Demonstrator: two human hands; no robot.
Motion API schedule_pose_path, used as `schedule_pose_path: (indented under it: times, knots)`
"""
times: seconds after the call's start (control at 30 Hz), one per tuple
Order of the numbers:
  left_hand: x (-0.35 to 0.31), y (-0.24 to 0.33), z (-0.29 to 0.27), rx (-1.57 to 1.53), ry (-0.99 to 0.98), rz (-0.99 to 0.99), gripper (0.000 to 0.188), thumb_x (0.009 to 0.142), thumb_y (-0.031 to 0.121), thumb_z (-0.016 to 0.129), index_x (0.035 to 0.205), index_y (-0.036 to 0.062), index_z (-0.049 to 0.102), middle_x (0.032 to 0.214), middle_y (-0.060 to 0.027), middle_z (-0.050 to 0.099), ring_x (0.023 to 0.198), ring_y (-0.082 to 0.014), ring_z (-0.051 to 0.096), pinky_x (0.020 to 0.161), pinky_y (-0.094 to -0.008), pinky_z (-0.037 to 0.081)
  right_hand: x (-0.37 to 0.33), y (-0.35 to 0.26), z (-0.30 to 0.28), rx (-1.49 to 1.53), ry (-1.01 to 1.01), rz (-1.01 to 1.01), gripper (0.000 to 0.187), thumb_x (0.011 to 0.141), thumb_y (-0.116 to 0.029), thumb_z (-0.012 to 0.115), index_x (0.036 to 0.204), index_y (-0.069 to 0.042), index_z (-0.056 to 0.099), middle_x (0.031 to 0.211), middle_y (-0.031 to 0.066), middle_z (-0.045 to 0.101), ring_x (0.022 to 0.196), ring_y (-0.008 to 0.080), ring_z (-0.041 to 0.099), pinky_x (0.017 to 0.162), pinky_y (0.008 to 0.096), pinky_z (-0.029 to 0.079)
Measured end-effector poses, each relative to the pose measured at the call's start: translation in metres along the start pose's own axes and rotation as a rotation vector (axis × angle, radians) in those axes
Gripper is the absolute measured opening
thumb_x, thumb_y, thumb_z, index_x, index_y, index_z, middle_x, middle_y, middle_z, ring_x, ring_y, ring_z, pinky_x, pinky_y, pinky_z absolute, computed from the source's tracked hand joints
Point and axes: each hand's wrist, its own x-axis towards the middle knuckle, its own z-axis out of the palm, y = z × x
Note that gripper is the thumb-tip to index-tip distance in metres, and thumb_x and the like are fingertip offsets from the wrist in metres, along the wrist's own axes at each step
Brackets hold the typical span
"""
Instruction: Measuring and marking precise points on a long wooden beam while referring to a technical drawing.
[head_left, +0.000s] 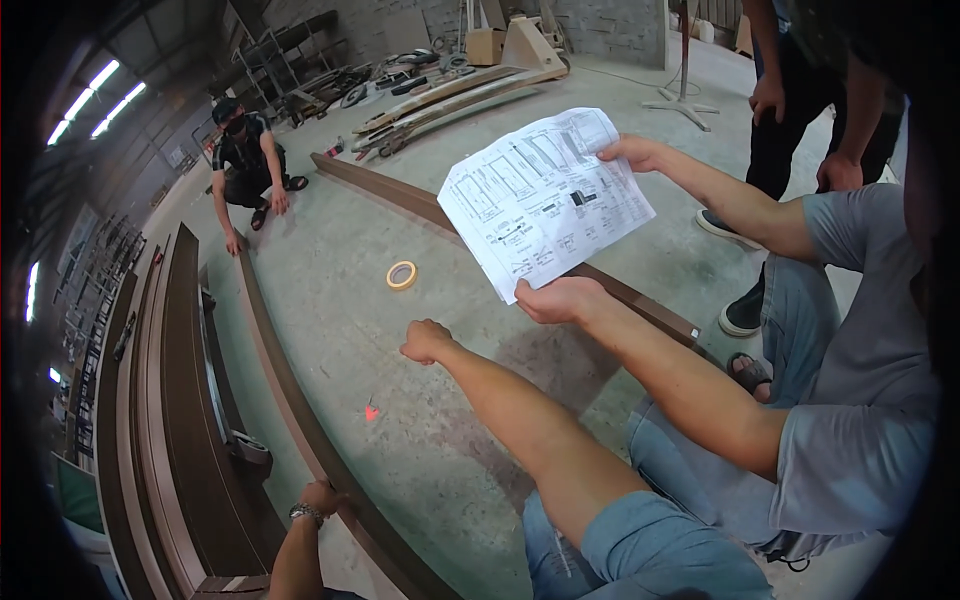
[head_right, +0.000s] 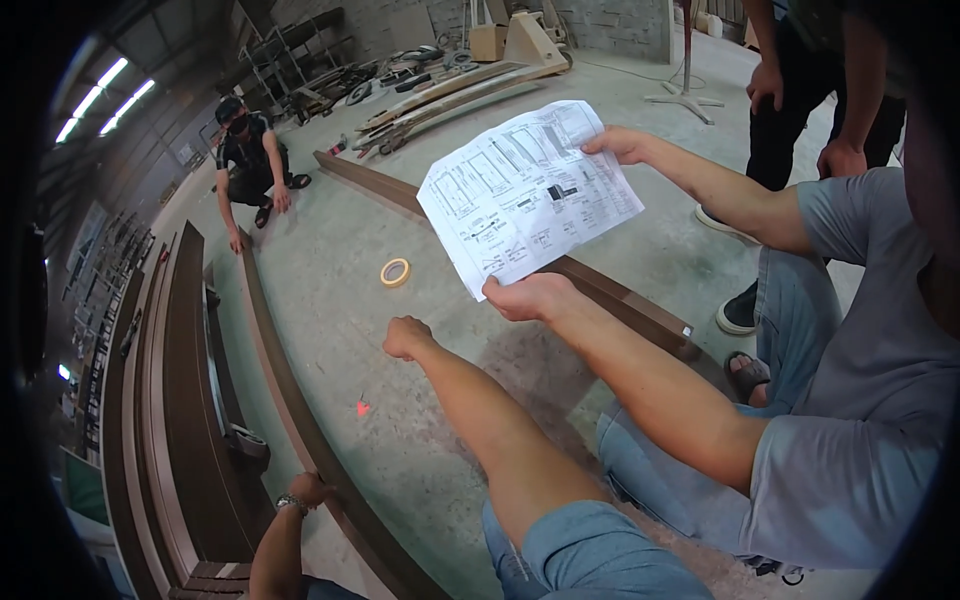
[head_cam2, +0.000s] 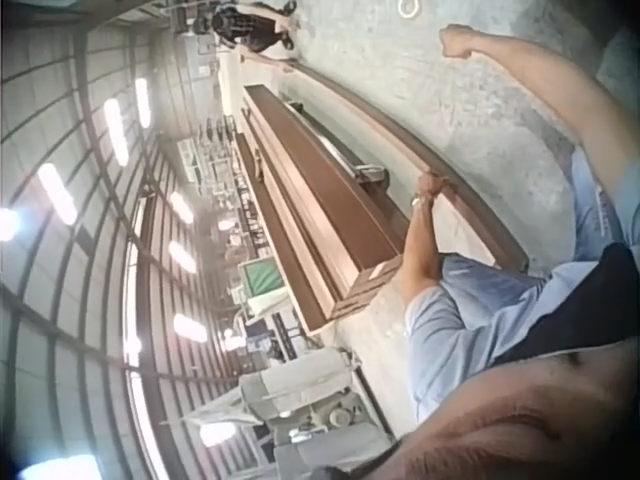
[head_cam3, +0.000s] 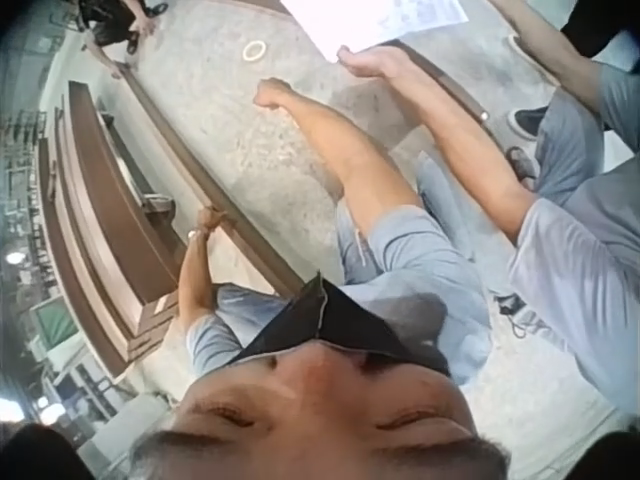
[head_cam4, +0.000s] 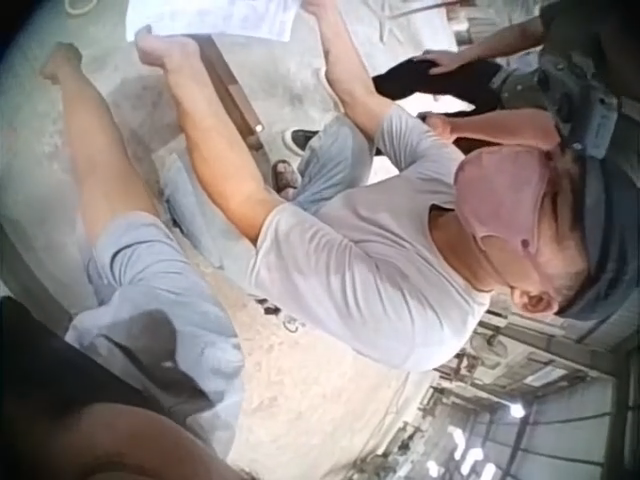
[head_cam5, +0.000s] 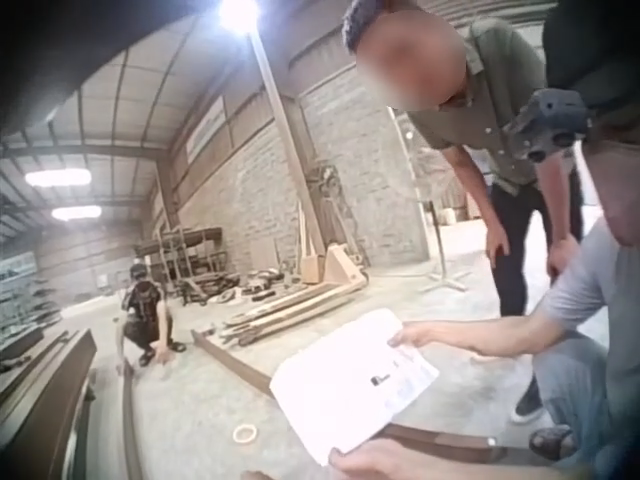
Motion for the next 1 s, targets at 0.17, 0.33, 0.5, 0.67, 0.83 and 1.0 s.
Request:
schedule_pose_path:
  times: [0.17, 0.33, 0.5, 0.67, 0.83, 1.0]
  knots:
    - [0.002, -0.001, 0.001, -0.041, -0.004, 0.047, 0.043, 0.08, 0.039, 0.074, 0.089, -0.0032, 0.072, 0.069, -0.0153, 0.071, 0.063, -0.0261, 0.072, 0.064, -0.0389, 0.058, -0.001, 0.002, 0.001, -0.011, 0.013, 0.035, 0.027, 0.08, -0.023, 0.058, 0.061, -0.007, 0.068, 0.062, 0.0083, 0.069, 0.067, 0.0228, 0.07, 0.073, 0.0366, 0.055]
    - [0.006, -0.004, 0.002, -0.004, -0.043, 0.008, 0.045, 0.08, 0.041, 0.074, 0.087, -0.0035, 0.072, 0.067, -0.0154, 0.07, 0.062, -0.0259, 0.071, 0.064, -0.039, 0.058, -0.002, 0.002, 0.002, 0.007, 0.006, 0.035, 0.026, 0.079, -0.022, 0.058, 0.06, -0.007, 0.067, 0.062, 0.008, 0.069, 0.067, 0.0223, 0.07, 0.073, 0.0368, 0.055]
    - [0.011, -0.007, 0.005, 0.021, -0.005, 0.02, 0.047, 0.081, 0.045, 0.073, 0.084, -0.0024, 0.072, 0.065, -0.0141, 0.07, 0.062, -0.0263, 0.071, 0.065, -0.0396, 0.058, 0.001, 0.002, 0.004, 0.003, 0.009, 0.019, 0.025, 0.079, -0.021, 0.058, 0.06, -0.007, 0.067, 0.062, 0.0077, 0.069, 0.065, 0.0221, 0.07, 0.072, 0.0367, 0.055]
    - [0.013, -0.01, 0.005, 0.026, -0.022, 0.046, 0.047, 0.081, 0.045, 0.073, 0.082, -0.0019, 0.071, 0.064, -0.0137, 0.07, 0.063, -0.0265, 0.072, 0.068, -0.0399, 0.058, 0.002, 0.003, 0.005, 0.0, 0.008, 0.02, 0.026, 0.079, -0.021, 0.058, 0.06, -0.007, 0.068, 0.062, 0.0076, 0.069, 0.064, 0.0216, 0.069, 0.071, 0.0363, 0.055]
    - [0.013, -0.008, 0.004, 0.036, -0.023, 0.028, 0.046, 0.08, 0.044, 0.073, 0.081, -0.0019, 0.071, 0.064, -0.0136, 0.07, 0.066, -0.0269, 0.072, 0.069, -0.0399, 0.058, -0.001, 0.003, 0.002, 0.012, 0.015, 0.012, 0.027, 0.079, -0.022, 0.058, 0.058, -0.007, 0.067, 0.061, 0.0072, 0.068, 0.063, 0.0213, 0.069, 0.071, 0.036, 0.055]
    - [0.012, -0.009, 0.006, 0.07, 0.011, 0.021, 0.047, 0.08, 0.045, 0.073, 0.078, -0.0017, 0.071, 0.065, -0.0141, 0.07, 0.069, -0.0281, 0.072, 0.072, -0.0406, 0.058, -0.002, 0.001, 0.0, 0.017, 0.009, 0.018, 0.027, 0.079, -0.022, 0.058, 0.058, -0.007, 0.066, 0.061, 0.0069, 0.068, 0.063, 0.0213, 0.069, 0.071, 0.0359, 0.055]
